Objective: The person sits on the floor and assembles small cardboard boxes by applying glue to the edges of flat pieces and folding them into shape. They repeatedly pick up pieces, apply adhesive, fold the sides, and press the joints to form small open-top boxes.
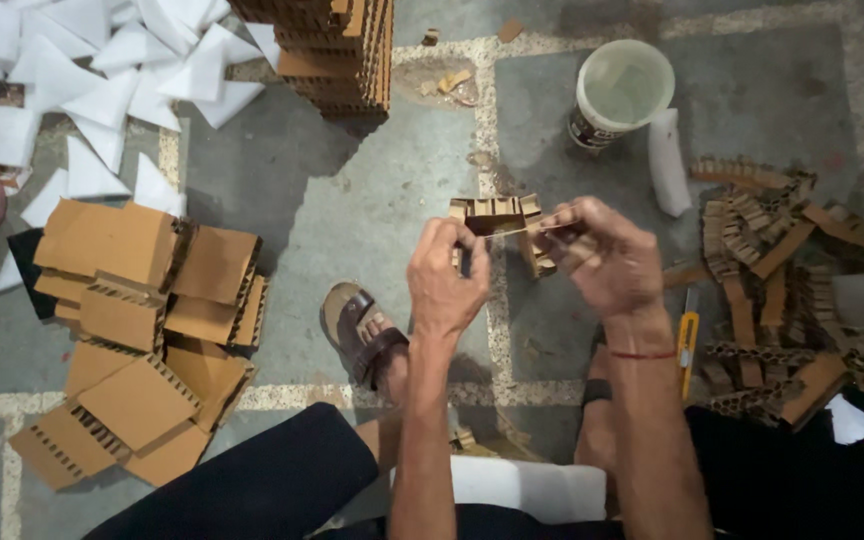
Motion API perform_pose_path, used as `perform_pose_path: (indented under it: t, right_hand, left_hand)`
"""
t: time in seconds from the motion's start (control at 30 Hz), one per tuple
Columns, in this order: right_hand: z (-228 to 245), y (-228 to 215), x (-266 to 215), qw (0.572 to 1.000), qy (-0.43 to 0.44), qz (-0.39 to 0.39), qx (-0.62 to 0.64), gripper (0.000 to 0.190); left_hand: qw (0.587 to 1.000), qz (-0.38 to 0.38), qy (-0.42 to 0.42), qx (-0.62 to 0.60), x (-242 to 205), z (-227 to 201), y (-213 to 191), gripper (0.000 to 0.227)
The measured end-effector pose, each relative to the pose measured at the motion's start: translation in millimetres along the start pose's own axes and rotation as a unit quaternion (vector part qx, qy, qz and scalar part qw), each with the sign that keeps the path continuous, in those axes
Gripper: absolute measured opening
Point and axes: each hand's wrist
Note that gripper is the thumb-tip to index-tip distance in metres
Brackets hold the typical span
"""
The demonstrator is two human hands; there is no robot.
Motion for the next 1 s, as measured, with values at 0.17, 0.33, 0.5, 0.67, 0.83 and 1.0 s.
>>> perform_pose_path:
  t: [0.17, 0.33, 0.5, 0.67, 0.83, 1.0]
  right_hand:
    - [-5.4, -31.6, 14.5, 0.964, 0.020, 0.081, 0.254, 0.020]
    - [-4.8, -46.7, 35.8, 0.992, 0.056, -0.042, -0.100, 0.024]
    - [9.5, -23.0, 59.5, 0.901, -0.002, -0.154, -0.405, 0.020]
    - [7.5, -15.7, 66.5, 0.882, -0.014, -0.133, -0.451, 0.024]
    - [3.8, -13.5, 63.4, 0.883, -0.039, -0.086, -0.459, 0.021]
    - [0.7, -30.1, 54.7, 0.861, -0.036, -0.141, -0.488, 0.021]
  left_hand:
    - [0.990, -0.140, 0.002, 0.003, 11.2, 6.3, 3.4, 0.017]
    - [0.982, 0.036, 0.184, -0.025, 44.3, 22.6, -14.1, 0.038]
    - [0.945, 0.207, 0.244, 0.062, 73.2, 21.5, -3.7, 0.052]
    - [0.953, 0.264, 0.132, 0.070, 54.4, 34.6, 23.5, 0.065]
    - [0.869, 0.265, -0.058, -0.413, 48.2, 57.5, 60.2, 0.031]
    - [0.891, 0.208, -0.204, -0.347, 39.7, 64.7, 41.2, 0.017]
Point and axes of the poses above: each hand's wrist, its own x-axis towards the middle knuckle, its own y-axis out of the palm, z = x × y, and after that the axes turned 4 degrees about x, right-handed
